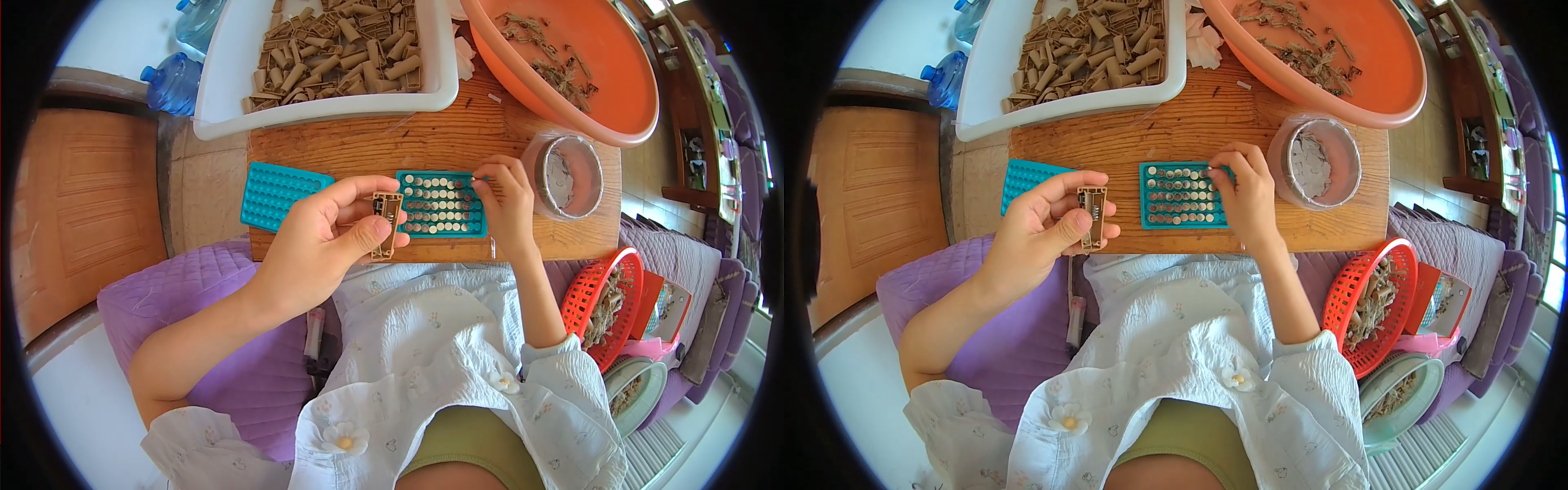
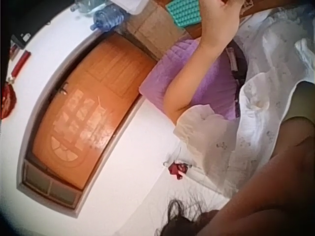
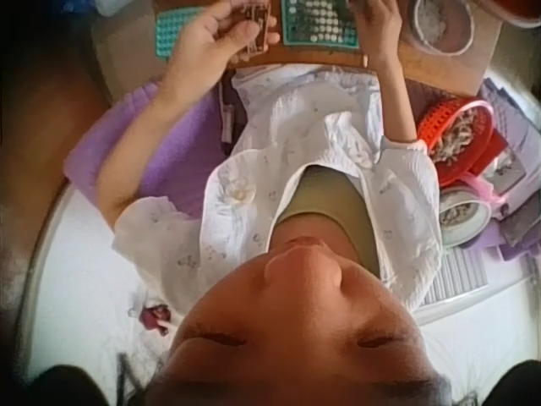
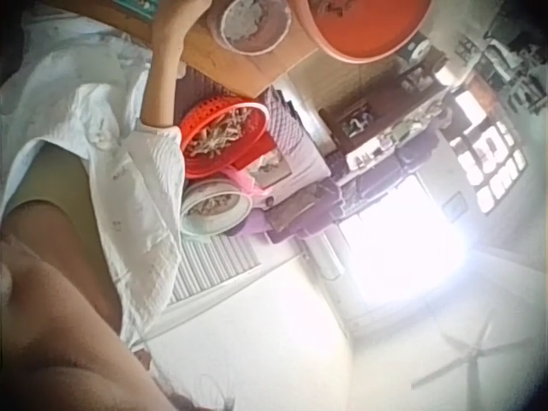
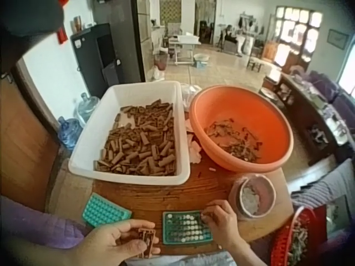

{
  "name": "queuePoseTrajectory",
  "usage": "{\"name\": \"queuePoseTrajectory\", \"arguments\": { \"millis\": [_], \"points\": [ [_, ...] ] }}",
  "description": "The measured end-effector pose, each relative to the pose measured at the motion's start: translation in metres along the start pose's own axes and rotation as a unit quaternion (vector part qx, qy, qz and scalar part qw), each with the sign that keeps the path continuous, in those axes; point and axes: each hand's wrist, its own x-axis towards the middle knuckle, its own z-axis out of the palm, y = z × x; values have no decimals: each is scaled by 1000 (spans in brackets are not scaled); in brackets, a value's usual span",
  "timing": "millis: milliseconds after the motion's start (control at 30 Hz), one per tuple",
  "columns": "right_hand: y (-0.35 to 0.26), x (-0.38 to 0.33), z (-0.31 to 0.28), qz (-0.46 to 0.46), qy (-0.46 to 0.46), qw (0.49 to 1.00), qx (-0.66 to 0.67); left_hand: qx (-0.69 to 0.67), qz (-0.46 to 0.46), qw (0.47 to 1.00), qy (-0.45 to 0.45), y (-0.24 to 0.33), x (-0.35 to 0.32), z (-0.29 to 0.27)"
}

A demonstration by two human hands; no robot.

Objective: The person assembles small white and black components into wooden frames using an applicator stick.

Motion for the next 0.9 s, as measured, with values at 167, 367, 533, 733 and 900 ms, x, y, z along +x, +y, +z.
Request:
{"name": "queuePoseTrajectory", "arguments": {
  "millis": [167, 367, 533, 733, 900],
  "points": [
    [-87, -7, 2, -40, 118, 969, 214, 28, 20, 999, -11, -3, -3, 2],
    [-106, -9, 25, -123, 107, 961, 222, -14, 41, 999, 17, -8, -3, 6],
    [-88, -10, 2, -104, 42, 965, 238, -47, 28, 998, 11, -8, -6, 6],
    [-2, -17, -1, 57, -20, 998, -1, -18, 13, 1000, 4, -8, -7, 6],
    [16, -28, 8, -27, -31, 993, -110, 5, 9, 1000, -14, -11, -7, 6]
  ]
}}
